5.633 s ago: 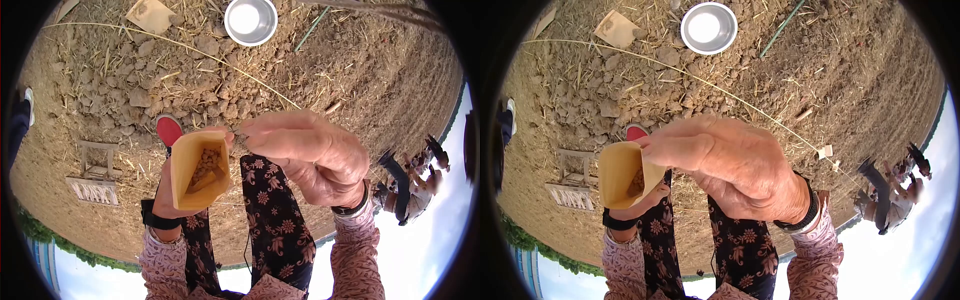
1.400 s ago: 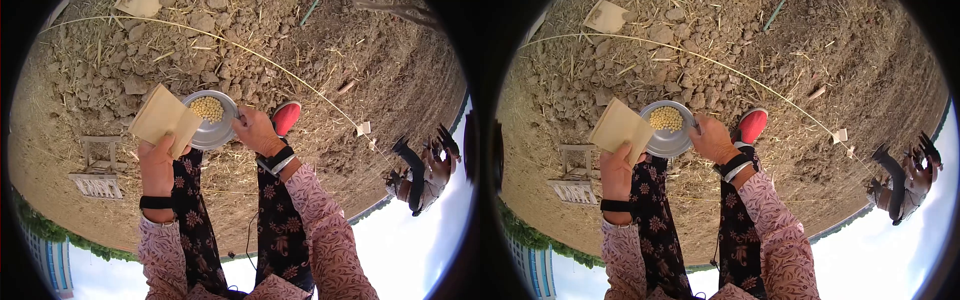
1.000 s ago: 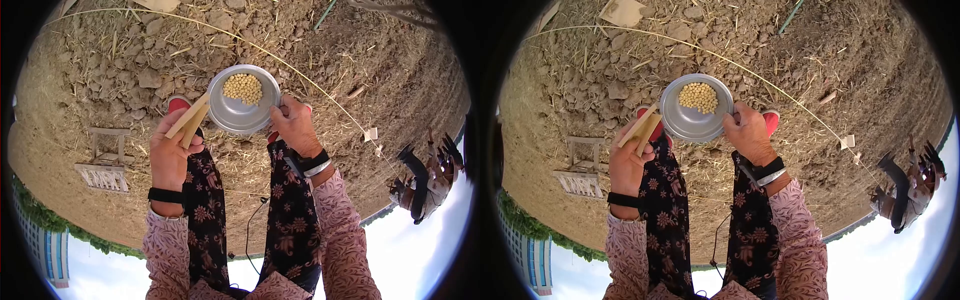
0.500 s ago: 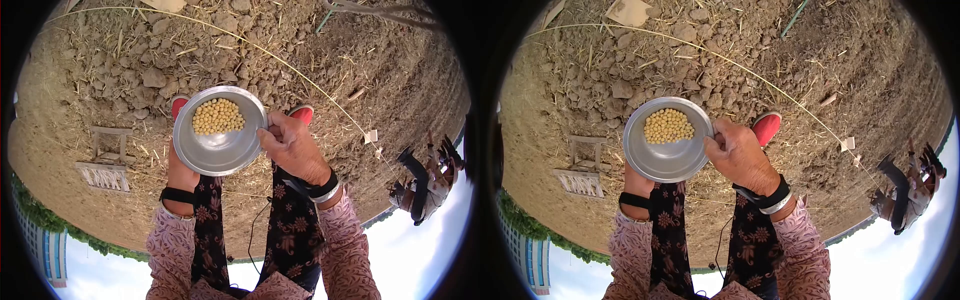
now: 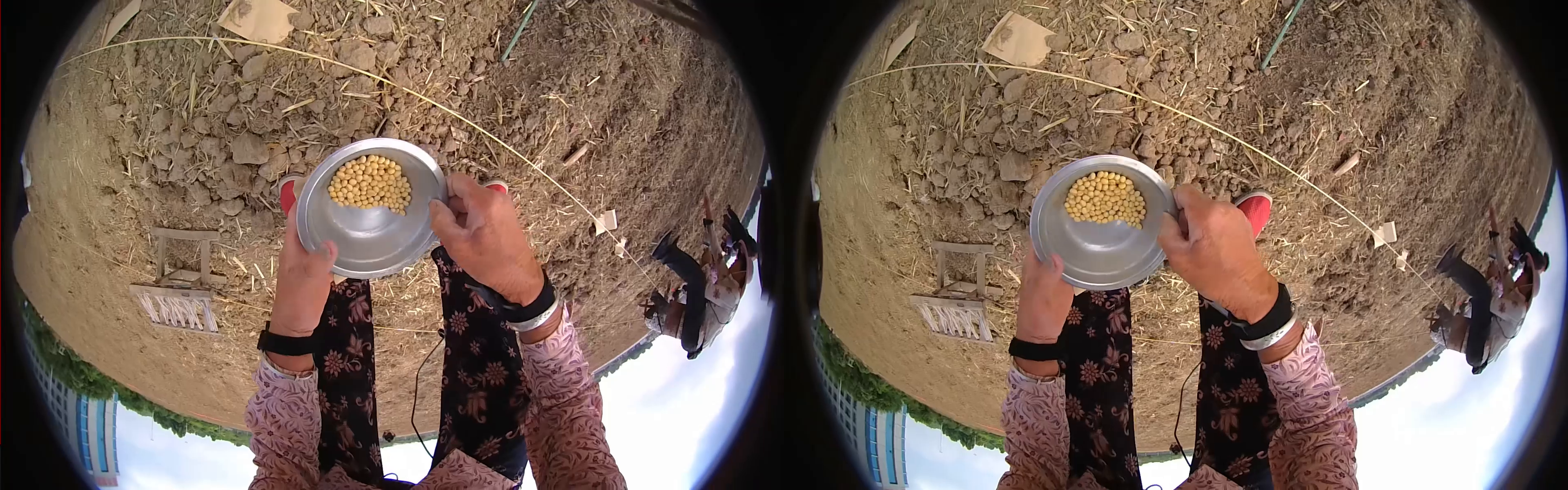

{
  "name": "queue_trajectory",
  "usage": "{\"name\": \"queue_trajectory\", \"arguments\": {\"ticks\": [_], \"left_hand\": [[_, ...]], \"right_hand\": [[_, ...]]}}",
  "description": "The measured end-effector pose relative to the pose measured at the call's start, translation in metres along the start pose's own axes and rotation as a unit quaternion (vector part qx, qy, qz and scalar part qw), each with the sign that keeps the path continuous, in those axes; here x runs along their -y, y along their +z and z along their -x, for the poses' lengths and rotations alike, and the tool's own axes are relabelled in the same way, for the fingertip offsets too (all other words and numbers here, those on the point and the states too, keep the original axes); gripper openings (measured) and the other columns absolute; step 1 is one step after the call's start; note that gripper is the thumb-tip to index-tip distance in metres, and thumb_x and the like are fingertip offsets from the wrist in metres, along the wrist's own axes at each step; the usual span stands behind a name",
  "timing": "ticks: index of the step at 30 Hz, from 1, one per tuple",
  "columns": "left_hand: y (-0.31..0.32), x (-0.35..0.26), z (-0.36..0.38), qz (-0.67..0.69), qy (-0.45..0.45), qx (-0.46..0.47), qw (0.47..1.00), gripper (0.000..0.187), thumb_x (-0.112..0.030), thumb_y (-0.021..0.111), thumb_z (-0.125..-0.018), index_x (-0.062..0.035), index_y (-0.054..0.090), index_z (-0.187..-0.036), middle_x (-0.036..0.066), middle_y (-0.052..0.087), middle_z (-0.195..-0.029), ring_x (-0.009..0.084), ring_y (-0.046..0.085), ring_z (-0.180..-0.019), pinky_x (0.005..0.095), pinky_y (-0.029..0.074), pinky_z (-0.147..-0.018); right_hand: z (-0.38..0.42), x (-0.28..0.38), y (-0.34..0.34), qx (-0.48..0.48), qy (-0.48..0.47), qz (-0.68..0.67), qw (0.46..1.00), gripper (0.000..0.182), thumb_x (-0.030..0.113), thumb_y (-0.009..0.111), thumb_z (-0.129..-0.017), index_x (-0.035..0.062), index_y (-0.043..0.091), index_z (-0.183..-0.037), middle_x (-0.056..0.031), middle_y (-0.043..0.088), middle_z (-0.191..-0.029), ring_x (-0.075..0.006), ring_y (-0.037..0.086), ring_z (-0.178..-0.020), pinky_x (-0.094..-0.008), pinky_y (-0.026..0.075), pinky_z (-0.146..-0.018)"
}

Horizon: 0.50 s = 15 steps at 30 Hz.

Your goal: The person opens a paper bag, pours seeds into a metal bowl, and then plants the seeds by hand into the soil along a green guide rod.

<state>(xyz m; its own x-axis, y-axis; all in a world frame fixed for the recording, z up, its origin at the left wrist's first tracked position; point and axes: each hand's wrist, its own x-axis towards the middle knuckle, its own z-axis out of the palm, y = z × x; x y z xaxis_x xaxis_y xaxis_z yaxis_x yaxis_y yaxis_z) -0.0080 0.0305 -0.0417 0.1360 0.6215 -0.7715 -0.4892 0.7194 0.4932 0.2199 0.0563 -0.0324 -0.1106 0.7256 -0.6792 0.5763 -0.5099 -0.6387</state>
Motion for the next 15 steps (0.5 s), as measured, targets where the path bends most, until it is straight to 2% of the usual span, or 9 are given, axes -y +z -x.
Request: {"name": "queue_trajectory", "arguments": {"ticks": [2, 4, 6, 7, 8, 10, 12, 14, 15], "left_hand": [[-0.001, 0.002, 0.003, -0.109, -0.056, -0.098, 0.988, 0.043, -0.005, 0.061, -0.086, 0.0013, 0.047, -0.126, 0.011, 0.058, -0.117, 0.0211, 0.059, -0.105, 0.0347, 0.048, -0.092], [-0.013, 0.007, 0.003, -0.063, -0.041, -0.135, 0.988, 0.041, 0.002, 0.060, -0.082, 0.0010, 0.049, -0.121, 0.010, 0.059, -0.112, 0.0204, 0.061, -0.099, 0.0330, 0.051, -0.086], [-0.028, 0.002, -0.001, -0.087, -0.013, -0.193, 0.977, 0.043, 0.002, 0.056, -0.084, 0.0002, 0.047, -0.126, 0.010, 0.058, -0.117, 0.0195, 0.061, -0.103, 0.0346, 0.052, -0.089], [-0.028, -0.001, -0.003, -0.085, -0.017, -0.191, 0.978, 0.043, 0.002, 0.056, -0.084, 0.0002, 0.047, -0.126, 0.010, 0.058, -0.117, 0.0195, 0.061, -0.103, 0.0346, 0.052, -0.089], [-0.026, -0.009, -0.005, -0.089, -0.007, -0.213, 0.973, 0.044, 0.002, 0.056, -0.084, -0.0002, 0.047, -0.126, 0.010, 0.058, -0.116, 0.0198, 0.061, -0.102, 0.0343, 0.052, -0.088], [-0.022, -0.017, -0.007, -0.097, 0.002, -0.234, 0.968, 0.044, 0.002, 0.057, -0.083, -0.0005, 0.047, -0.127, 0.011, 0.058, -0.115, 0.0201, 0.061, -0.102, 0.0341, 0.053, -0.086], [-0.020, -0.016, -0.008, -0.110, 0.005, -0.236, 0.966, 0.044, -0.001, 0.061, -0.082, 0.0010, 0.047, -0.124, 0.012, 0.057, -0.114, 0.0225, 0.059, -0.104, 0.0388, 0.051, -0.089], [-0.016, -0.012, -0.007, -0.127, -0.005, -0.243, 0.962, 0.046, -0.001, 0.061, -0.082, 0.0010, 0.046, -0.126, 0.013, 0.056, -0.115, 0.0230, 0.059, -0.105, 0.0390, 0.051, -0.089], [-0.014, -0.009, -0.008, -0.140, -0.009, -0.248, 0.958, 0.048, -0.001, 0.060, -0.082, 0.0010, 0.044, -0.127, 0.013, 0.056, -0.116, 0.0234, 0.058, -0.105, 0.0392, 0.051, -0.089]], "right_hand": [[0.003, 0.003, 0.005, 0.020, -0.004, -0.002, 1.000, 0.017, 0.009, 0.056, -0.091, -0.0058, 0.057, -0.100, -0.0061, 0.059, -0.065, -0.0110, 0.060, -0.060, -0.0257, 0.049, -0.055], [0.004, -0.003, 0.009, 0.040, -0.007, -0.004, 0.999, 0.019, 0.010, 0.057, -0.091, -0.0056, 0.056, -0.102, -0.0063, 0.059, -0.065, -0.0109, 0.060, -0.063, -0.0254, 0.050, -0.057], [-0.002, -0.035, 0.021, 0.110, -0.022, -0.279, 0.954, 0.024, 0.013, 0.058, -0.092, -0.0046, 0.056, -0.108, -0.0100, 0.058, -0.074, -0.0096, 0.061, -0.073, -0.0259, 0.051, -0.067], [-0.004, -0.053, 0.027, 0.090, -0.007, -0.243, 0.966, 0.028, 0.016, 0.058, -0.092, -0.0029, 0.056, -0.113, -0.0163, 0.060, -0.089, -0.0179, 0.064, -0.084, -0.0306, 0.052, -0.076], [-0.009, -0.073, 0.034, 0.089, -0.004, -0.243, 0.966, 0.028, 0.016, 0.058, -0.092, -0.0029, 0.056, -0.113, -0.0163, 0.060, -0.089, -0.0179, 0.064, -0.084, -0.0306, 0.052, -0.076], [-0.024, -0.113, 0.048, -0.005, 0.036, 0.055, 0.998, 0.032, 0.018, 0.057, -0.091, 0.0000, 0.054, -0.118, -0.0197, 0.061, -0.103, -0.0314, 0.063, -0.096, -0.0375, 0.051, -0.084], [-0.054, -0.142, 0.056, -0.064, 0.001, 0.151, 0.987, 0.040, 0.020, 0.057, -0.090, 0.0025, 0.049, -0.125, -0.0222, 0.058, -0.117, -0.0407, 0.057, -0.106, -0.0425, 0.047, -0.091], [-0.091, -0.161, 0.068, -0.118, 0.018, 0.185, 0.975, 0.047, 0.024, 0.058, -0.089, 0.0051, 0.046, -0.130, -0.0203, 0.049, -0.133, -0.0377, 0.048, -0.120, -0.0456, 0.040, -0.099], [-0.105, -0.166, 0.074, -0.118, 0.022, 0.181, 0.976, 0.047, 0.024, 0.058, -0.089, 0.0051, 0.046, -0.130, -0.0203, 0.049, -0.133, -0.0377, 0.048, -0.120, -0.0456, 0.040, -0.099]]}}
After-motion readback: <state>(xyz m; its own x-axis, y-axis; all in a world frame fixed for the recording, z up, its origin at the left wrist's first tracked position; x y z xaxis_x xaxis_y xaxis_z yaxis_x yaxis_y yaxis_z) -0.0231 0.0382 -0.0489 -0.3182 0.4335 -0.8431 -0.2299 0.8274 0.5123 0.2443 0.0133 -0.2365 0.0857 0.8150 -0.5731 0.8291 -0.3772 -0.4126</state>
